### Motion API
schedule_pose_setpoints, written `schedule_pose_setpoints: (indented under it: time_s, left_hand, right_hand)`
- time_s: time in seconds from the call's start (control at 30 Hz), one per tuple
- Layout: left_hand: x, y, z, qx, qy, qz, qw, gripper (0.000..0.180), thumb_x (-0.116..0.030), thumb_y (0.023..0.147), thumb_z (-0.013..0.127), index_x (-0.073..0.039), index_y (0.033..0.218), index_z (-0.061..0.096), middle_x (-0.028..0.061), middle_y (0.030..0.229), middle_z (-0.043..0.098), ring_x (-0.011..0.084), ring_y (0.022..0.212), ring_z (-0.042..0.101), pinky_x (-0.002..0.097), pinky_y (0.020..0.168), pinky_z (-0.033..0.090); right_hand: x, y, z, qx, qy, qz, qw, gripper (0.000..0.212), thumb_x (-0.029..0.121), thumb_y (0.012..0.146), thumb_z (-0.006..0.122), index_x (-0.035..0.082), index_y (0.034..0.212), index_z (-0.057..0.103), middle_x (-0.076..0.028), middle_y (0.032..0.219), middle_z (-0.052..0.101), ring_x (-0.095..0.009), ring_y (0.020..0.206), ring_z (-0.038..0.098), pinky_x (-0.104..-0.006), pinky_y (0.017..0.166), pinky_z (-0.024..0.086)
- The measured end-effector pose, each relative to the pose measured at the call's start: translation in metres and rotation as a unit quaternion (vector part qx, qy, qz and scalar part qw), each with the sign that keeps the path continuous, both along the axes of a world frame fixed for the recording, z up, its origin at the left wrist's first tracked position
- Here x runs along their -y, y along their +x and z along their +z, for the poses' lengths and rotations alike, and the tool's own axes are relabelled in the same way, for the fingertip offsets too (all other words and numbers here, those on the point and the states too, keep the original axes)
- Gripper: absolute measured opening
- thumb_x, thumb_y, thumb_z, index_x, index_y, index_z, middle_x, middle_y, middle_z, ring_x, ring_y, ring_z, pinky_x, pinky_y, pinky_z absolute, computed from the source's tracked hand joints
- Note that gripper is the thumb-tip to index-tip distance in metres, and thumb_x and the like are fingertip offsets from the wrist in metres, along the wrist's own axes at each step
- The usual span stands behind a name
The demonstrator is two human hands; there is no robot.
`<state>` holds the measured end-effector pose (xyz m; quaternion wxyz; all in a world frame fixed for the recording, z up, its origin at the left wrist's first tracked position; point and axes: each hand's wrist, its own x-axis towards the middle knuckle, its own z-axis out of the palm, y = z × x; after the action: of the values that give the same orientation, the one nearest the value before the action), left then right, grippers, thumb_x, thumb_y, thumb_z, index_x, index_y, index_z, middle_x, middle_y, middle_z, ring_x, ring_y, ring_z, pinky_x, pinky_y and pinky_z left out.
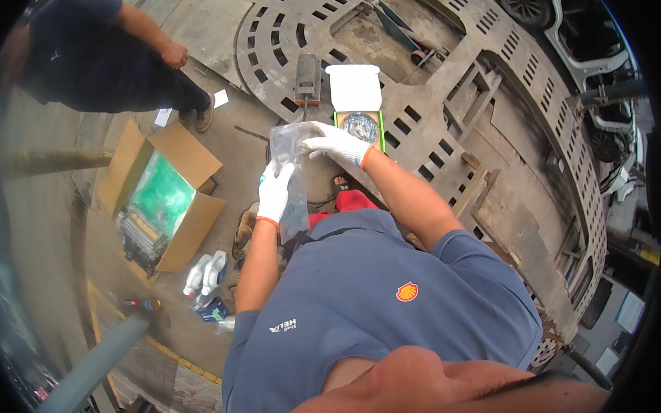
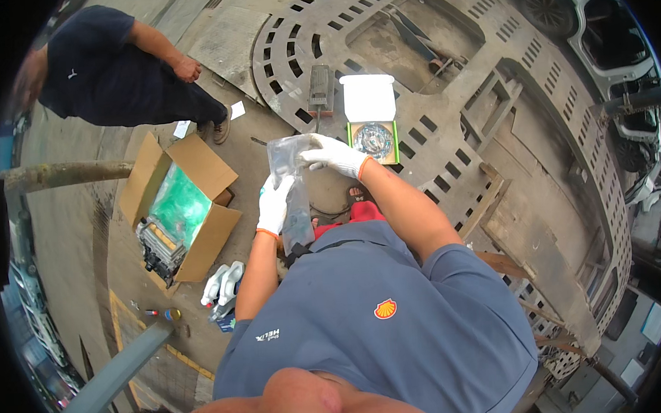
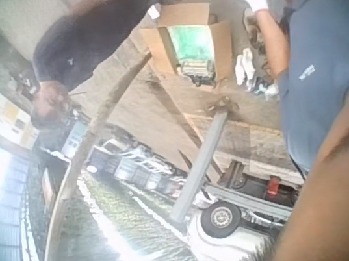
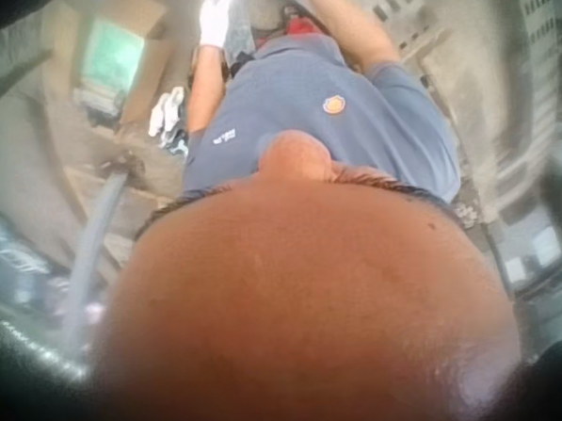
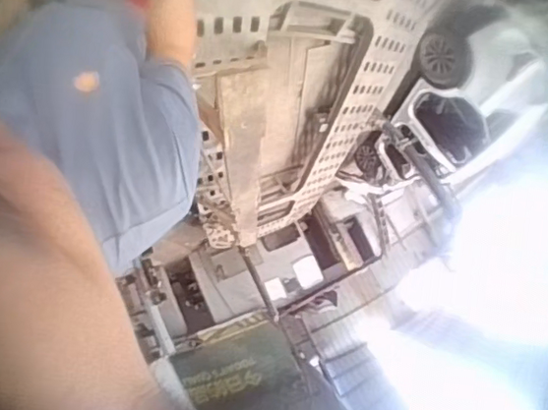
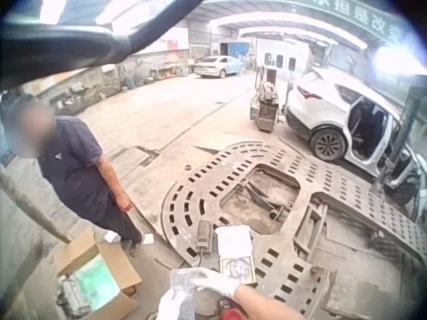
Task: The person sits on the floor and installs small metal components into the cylinder head of an engine block. They then retrieve a gasket from a box and place it onto the engine head.
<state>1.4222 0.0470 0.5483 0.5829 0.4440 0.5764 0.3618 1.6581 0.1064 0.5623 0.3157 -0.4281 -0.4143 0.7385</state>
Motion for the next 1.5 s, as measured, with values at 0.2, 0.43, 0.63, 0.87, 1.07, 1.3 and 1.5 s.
schedule_pose_setpoints:
  time_s: [0.2, 0.43, 0.63, 0.87, 1.07, 1.3, 1.5]
  left_hand:
    - [0.006, 0.008, 0.011, -0.03, -0.007, -0.135, 0.99, 0.034, -0.02, 0.1, 0.072, 0.001, 0.128, 0.074, 0.0061, 0.12, 0.077, 0.016, 0.108, 0.07, 0.0324, 0.097, 0.053]
    - [0.036, 0.028, -0.024, -0.085, 0.076, -0.153, 0.982, 0.035, -0.025, 0.101, 0.071, -0.003, 0.128, 0.074, 0.0113, 0.123, 0.078, 0.0244, 0.113, 0.073, 0.0363, 0.097, 0.054]
    - [0.025, 0.044, -0.007, -0.224, 0.102, -0.216, 0.945, 0.043, -0.024, 0.102, 0.065, -0.002, 0.138, 0.067, 0.0203, 0.136, 0.071, 0.0369, 0.127, 0.067, 0.0418, 0.105, 0.053]
    - [0.022, 0.06, -0.027, -0.018, 0.037, -0.148, 0.988, 0.042, -0.017, 0.099, 0.07, 0.001, 0.136, 0.068, 0.0073, 0.125, 0.076, 0.0175, 0.114, 0.068, 0.0324, 0.1, 0.053]
    - [0.024, 0.088, 0.0, -0.025, 0.004, -0.188, 0.982, 0.038, -0.018, 0.097, 0.073, 0.002, 0.129, 0.07, 0.0102, 0.124, 0.076, 0.0203, 0.116, 0.069, 0.0334, 0.102, 0.052]
    - [0.021, 0.088, -0.013, -0.029, 0.013, -0.163, 0.986, 0.037, -0.016, 0.096, 0.071, 0.0, 0.13, 0.071, 0.0085, 0.126, 0.075, 0.0209, 0.118, 0.069, 0.0328, 0.104, 0.052]
    - [0.012, 0.097, -0.019, -0.032, 0.056, -0.16, 0.985, 0.033, -0.011, 0.099, 0.068, 0.002, 0.129, 0.07, 0.0111, 0.131, 0.074, 0.0232, 0.124, 0.067, 0.0336, 0.11, 0.049]
  right_hand:
    - [0.041, -0.001, -0.008, 0.124, 0.067, 0.08, 0.987, 0.037, 0.031, 0.098, 0.074, 0.006, 0.125, 0.073, -0.006, 0.107, 0.077, -0.016, 0.093, 0.069, -0.0335, 0.083, 0.055]
    - [0.078, 0.009, 0.028, 0.4, 0.276, 0.128, 0.865, 0.034, 0.032, 0.1, 0.061, 0.005, 0.119, 0.069, -0.022, 0.113, 0.073, -0.041, 0.106, 0.07, -0.0483, 0.091, 0.055]
    - [0.098, 0.001, -0.004, 0.481, 0.327, -0.001, 0.813, 0.032, 0.032, 0.101, 0.057, 0.008, 0.117, 0.069, -0.021, 0.103, 0.075, -0.041, 0.098, 0.072, -0.0507, 0.086, 0.057]
    - [0.093, 0.014, -0.009, 0.486, 0.229, 0.024, 0.843, 0.038, 0.036, 0.101, 0.055, 0.005, 0.114, 0.072, -0.023, 0.113, 0.075, -0.041, 0.105, 0.071, -0.0505, 0.091, 0.056]
    - [0.105, 0.049, -0.019, 0.375, 0.233, 0.039, 0.897, 0.041, 0.037, 0.104, 0.053, 0.006, 0.128, 0.068, -0.024, 0.124, 0.072, -0.042, 0.116, 0.068, -0.0479, 0.099, 0.053]
    - [0.104, 0.047, -0.009, 0.416, 0.213, 0.075, 0.881, 0.044, 0.041, 0.107, 0.05, 0.008, 0.132, 0.064, -0.022, 0.124, 0.072, -0.041, 0.115, 0.068, -0.0493, 0.096, 0.054]
    - [0.105, 0.032, -0.01, 0.448, 0.166, -0.023, 0.878, 0.038, 0.034, 0.105, 0.049, 0.01, 0.128, 0.066, -0.02, 0.114, 0.075, -0.04, 0.105, 0.072, -0.0512, 0.091, 0.056]
